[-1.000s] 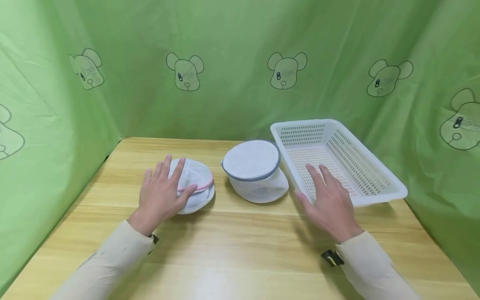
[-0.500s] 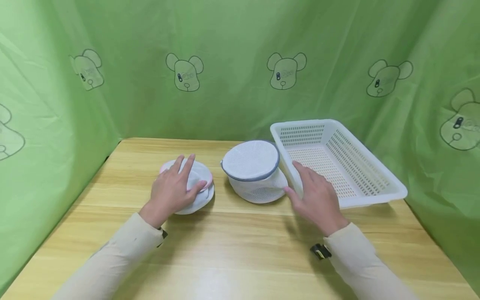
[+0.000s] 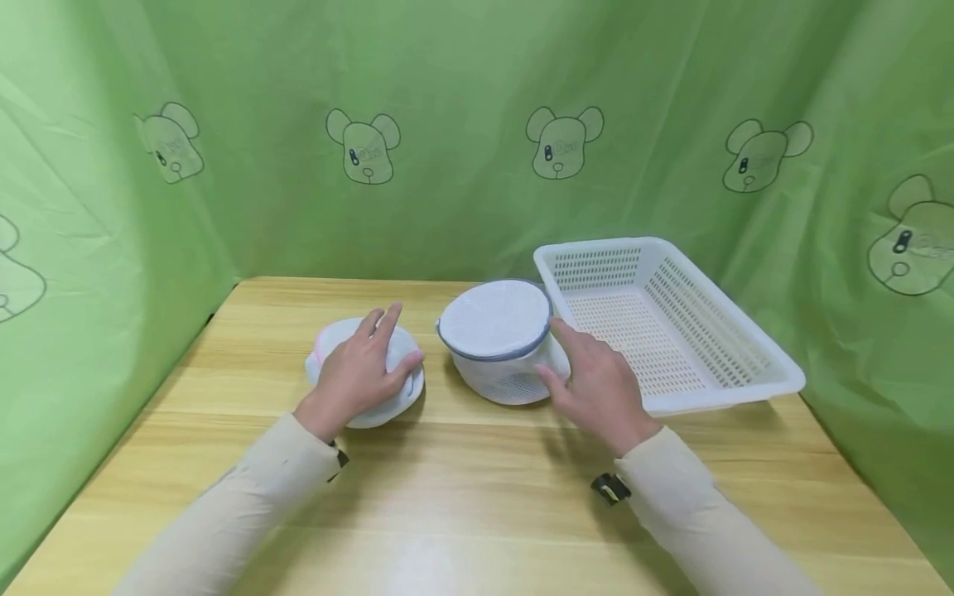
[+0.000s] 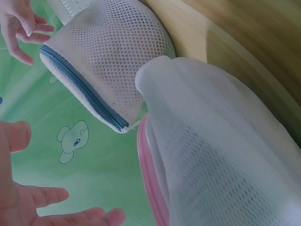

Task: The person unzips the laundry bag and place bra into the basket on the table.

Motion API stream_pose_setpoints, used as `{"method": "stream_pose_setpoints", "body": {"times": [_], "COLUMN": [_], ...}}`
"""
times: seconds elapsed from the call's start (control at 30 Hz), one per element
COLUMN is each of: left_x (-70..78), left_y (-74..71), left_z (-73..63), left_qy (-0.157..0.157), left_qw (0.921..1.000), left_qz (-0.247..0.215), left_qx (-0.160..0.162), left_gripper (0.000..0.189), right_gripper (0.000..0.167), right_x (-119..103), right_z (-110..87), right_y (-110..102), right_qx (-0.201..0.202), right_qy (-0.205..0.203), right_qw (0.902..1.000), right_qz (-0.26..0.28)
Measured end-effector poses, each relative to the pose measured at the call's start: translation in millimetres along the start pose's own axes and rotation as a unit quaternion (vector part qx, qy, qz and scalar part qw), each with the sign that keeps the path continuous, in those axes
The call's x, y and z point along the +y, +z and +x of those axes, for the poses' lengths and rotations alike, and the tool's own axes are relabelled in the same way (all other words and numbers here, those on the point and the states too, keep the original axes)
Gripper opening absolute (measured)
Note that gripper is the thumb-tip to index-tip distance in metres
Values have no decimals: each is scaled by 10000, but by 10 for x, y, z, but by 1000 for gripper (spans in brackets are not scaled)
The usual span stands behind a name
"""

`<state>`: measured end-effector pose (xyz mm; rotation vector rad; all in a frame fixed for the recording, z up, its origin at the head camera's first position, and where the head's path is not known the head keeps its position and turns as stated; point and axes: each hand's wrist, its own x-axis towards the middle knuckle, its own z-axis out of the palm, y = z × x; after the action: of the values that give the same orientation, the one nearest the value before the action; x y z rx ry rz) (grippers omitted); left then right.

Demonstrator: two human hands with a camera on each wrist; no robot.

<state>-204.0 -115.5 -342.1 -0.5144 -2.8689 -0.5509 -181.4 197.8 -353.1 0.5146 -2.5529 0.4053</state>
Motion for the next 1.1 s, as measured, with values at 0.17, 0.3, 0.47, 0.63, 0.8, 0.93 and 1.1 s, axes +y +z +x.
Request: {"method": "stream_pose_setpoints", "body": {"times": [0.17,0.3,0.47,0.63,0.8,0.93,1.1], "left_x": [51,83,140,167,187,203,202], "left_y": [16,37,74,96,80,72,98], "left_z": [73,108,146,154,173,202,173], "left_qy": [-18,40,211,278,357,330,248], "left_qw": [9997,9994,9988,9987,9986,9986,9984], "left_qz": [-163,-213,-365,-400,-367,-366,-439], "left_qx": [-194,-270,-243,-179,-106,-173,-249], "left_gripper": [79,79,80,79,79,79,79], "right_gripper": [64,62,60,56,50,47,45], "right_x": [-38,-76,-131,-227,-267,-268,-301], "right_z": [41,65,92,141,181,195,158], "right_y": [43,82,125,174,221,223,253], "right_qx": [10,-20,14,-225,-262,-306,-235], "right_qy": [27,-80,-171,-137,-212,-173,-314], "right_qw": [10000,10000,9998,9993,9989,9988,9986], "right_qz": [-96,-21,122,269,312,334,354]}}
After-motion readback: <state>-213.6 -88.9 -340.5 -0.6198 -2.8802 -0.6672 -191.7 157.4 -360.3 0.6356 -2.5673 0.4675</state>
